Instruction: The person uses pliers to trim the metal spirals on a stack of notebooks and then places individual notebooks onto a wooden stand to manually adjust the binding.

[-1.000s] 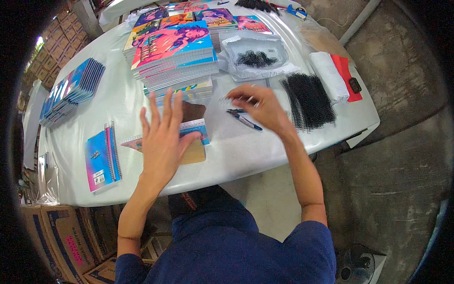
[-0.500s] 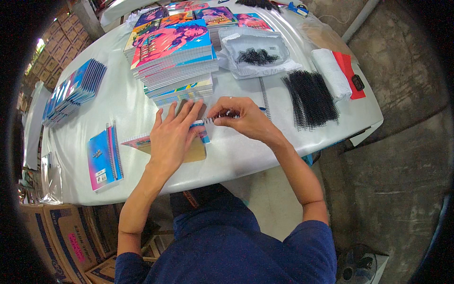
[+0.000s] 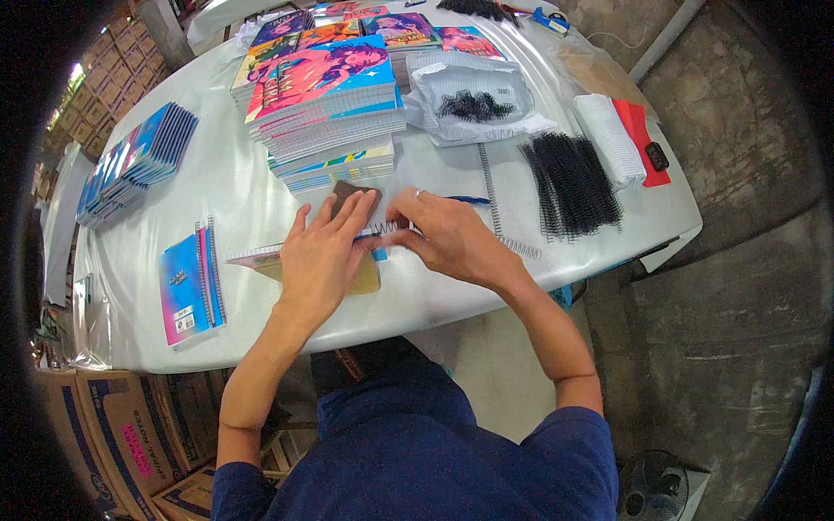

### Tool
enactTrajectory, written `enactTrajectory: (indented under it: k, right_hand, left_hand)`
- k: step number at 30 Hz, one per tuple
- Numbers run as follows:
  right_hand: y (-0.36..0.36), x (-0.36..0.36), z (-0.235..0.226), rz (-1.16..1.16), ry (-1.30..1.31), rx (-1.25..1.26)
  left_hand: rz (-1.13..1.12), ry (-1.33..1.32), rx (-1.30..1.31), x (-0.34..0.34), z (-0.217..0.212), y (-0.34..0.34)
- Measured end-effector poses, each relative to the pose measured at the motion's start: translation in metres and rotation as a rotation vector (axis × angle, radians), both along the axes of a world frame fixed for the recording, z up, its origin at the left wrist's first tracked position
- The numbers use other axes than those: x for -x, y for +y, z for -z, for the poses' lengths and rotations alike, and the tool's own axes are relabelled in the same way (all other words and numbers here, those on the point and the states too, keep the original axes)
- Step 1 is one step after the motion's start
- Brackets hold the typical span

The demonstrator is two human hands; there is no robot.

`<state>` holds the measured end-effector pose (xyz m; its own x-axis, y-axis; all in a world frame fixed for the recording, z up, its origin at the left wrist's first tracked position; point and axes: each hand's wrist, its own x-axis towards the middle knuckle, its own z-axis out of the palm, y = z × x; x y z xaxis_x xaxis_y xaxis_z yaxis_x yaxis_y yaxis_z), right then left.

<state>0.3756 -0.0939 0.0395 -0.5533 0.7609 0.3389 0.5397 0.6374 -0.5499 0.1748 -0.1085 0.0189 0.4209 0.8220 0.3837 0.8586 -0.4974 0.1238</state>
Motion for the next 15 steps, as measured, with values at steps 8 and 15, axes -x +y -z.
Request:
enactTrajectory:
  k: [8, 15]
  right_hand:
    - [-0.006, 0.01, -0.011, -0.019, -0.046, -0.02]
    - [-0.015, 0.014, 0.001, 0.048, -0.081, -0.073]
  left_hand:
    - [0.03, -0.053, -0.031, 0.002, 0.003, -0.002]
    - [0.119, -0.16, 0.091, 0.011, -0.005, -0.006]
